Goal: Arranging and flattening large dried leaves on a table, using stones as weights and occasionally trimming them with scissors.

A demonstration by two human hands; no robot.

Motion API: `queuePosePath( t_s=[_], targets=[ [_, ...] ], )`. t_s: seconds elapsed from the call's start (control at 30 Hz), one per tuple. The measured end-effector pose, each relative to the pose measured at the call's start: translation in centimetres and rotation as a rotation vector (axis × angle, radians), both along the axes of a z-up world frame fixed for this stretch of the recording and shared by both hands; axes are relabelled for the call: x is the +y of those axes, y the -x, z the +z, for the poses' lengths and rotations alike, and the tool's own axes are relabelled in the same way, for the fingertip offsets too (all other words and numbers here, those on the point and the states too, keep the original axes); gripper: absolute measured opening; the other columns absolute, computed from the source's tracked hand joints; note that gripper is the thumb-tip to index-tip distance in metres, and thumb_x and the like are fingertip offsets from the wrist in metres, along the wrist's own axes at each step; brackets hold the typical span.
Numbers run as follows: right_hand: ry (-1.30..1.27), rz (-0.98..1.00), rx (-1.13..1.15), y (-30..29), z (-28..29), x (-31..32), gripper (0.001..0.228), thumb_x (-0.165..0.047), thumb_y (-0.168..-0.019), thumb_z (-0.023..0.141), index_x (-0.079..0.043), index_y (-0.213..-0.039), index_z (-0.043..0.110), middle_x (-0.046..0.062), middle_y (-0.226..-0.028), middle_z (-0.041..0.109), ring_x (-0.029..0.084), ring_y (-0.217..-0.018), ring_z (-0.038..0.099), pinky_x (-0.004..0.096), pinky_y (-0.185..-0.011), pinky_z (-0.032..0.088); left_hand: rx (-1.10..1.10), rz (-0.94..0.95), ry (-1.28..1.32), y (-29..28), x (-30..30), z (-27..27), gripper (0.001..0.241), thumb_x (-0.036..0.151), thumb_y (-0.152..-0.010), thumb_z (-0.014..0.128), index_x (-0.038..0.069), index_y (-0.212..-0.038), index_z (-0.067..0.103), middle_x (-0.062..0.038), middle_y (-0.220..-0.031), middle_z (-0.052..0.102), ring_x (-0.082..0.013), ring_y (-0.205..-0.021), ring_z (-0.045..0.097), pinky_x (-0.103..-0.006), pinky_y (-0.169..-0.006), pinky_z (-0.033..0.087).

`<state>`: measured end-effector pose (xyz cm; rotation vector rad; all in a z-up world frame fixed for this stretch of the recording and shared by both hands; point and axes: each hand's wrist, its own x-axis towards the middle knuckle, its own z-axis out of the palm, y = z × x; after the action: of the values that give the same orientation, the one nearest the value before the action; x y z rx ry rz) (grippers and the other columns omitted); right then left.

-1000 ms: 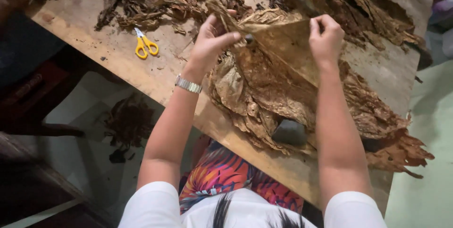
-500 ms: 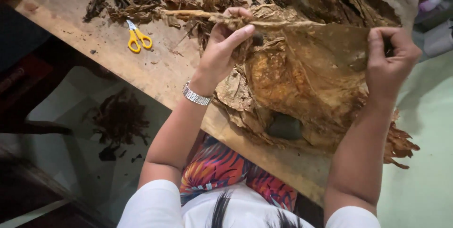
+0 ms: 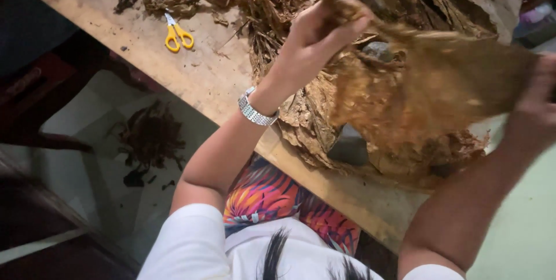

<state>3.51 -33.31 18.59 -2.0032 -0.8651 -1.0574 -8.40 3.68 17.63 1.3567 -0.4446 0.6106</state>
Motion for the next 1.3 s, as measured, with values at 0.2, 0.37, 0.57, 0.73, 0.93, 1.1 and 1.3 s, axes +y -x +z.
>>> queuePosePath(
  t_s=[0.2, 0.37, 0.57, 0.73, 0.93, 1.1, 1.3],
  targets=[
    [0.133, -0.057, -0.219, -2.7, 1.1, 5.9, 0.015, 0.003, -0.13, 0.065, 0.011, -0.12, 0.073, 0.02, -0.107, 0.072, 0.028, -0.098, 0.068, 0.038, -0.086, 0.054, -0.074, 0.001, 0.096, -1.4, 1.1, -0.4, 0.03, 0.036, -0.103, 0.062, 0.007, -0.112, 0.065, 0.0, -0.076, 0.059, -0.0069, -0.053, 0.046, -0.016, -0.046, 0.036],
    [0.445, 0.121, 0.207, -14.1, -9.1, 11.0, 0.01, -0.013, -0.099, 0.076, -0.004, -0.1, 0.08, 0.015, -0.093, 0.07, 0.029, -0.09, 0.06, 0.043, -0.08, 0.046, 0.564, 0.206, 0.258, -5.6, 4.0, -8.4, 0.026, 0.036, -0.094, 0.066, 0.011, -0.092, 0.061, 0.001, -0.076, 0.058, -0.0103, -0.063, 0.053, -0.0229, -0.057, 0.046],
    [0.44, 0.385, 0.357, -11.6, -11.3, 20.9, 0.019, -0.02, -0.104, 0.072, -0.004, -0.115, 0.075, 0.02, -0.101, 0.07, 0.042, -0.103, 0.065, 0.047, -0.095, 0.05, 0.622, 0.318, 0.44, -13.3, 9.6, -23.3, 0.038, 0.029, -0.087, 0.08, -0.003, -0.1, 0.065, -0.015, -0.078, 0.068, -0.0238, -0.064, 0.072, -0.0357, -0.048, 0.061],
    [0.7, 0.147, 0.945, -4.5, -6.1, 29.8, 0.041, -0.038, -0.102, 0.055, -0.015, -0.135, 0.058, 0.016, -0.142, 0.051, 0.029, -0.124, 0.054, 0.051, -0.105, 0.045, 0.986, 0.287, 0.146, -6.4, 7.6, -12.3, 0.105, 0.055, -0.085, 0.063, -0.004, -0.157, 0.014, -0.023, -0.166, 0.018, -0.033, -0.151, 0.026, -0.0447, -0.121, 0.029],
    [0.858, -0.057, 1.156, -2.4, -4.3, 32.8, 0.067, -0.058, -0.093, 0.059, -0.031, -0.152, 0.043, 0.02, -0.152, 0.032, 0.026, -0.092, 0.063, 0.041, -0.079, 0.056, 1.028, 0.22, 0.069, -3.7, 7.3, -10.2, 0.099, 0.049, -0.086, 0.065, -0.001, -0.157, 0.017, -0.021, -0.166, 0.019, -0.0309, -0.151, 0.027, -0.0439, -0.122, 0.03],
    [0.732, 0.068, 1.103, -2.3, -4.4, 31.8, 0.054, -0.037, -0.094, 0.061, -0.02, -0.145, 0.054, 0.012, -0.132, 0.057, 0.016, -0.083, 0.061, 0.027, -0.065, 0.052, 0.987, 0.209, 0.139, -3.6, 7.6, -10.8, 0.027, 0.029, -0.093, 0.074, 0.011, -0.108, 0.061, 0.003, -0.072, 0.053, -0.0055, -0.054, 0.039, -0.0194, -0.049, 0.033],
    [0.039, 0.264, 1.263, -7.1, -5.4, 27.7, 0.042, -0.039, -0.096, 0.054, -0.016, -0.13, 0.065, 0.012, -0.138, 0.066, 0.027, -0.129, 0.061, 0.043, -0.112, 0.048, 0.739, 0.222, 0.112, -6.3, 7.6, -11.0, 0.031, 0.028, -0.088, 0.073, 0.007, -0.109, 0.066, -0.009, -0.104, 0.072, -0.018, -0.088, 0.068, -0.0259, -0.082, 0.057]
  ],
)
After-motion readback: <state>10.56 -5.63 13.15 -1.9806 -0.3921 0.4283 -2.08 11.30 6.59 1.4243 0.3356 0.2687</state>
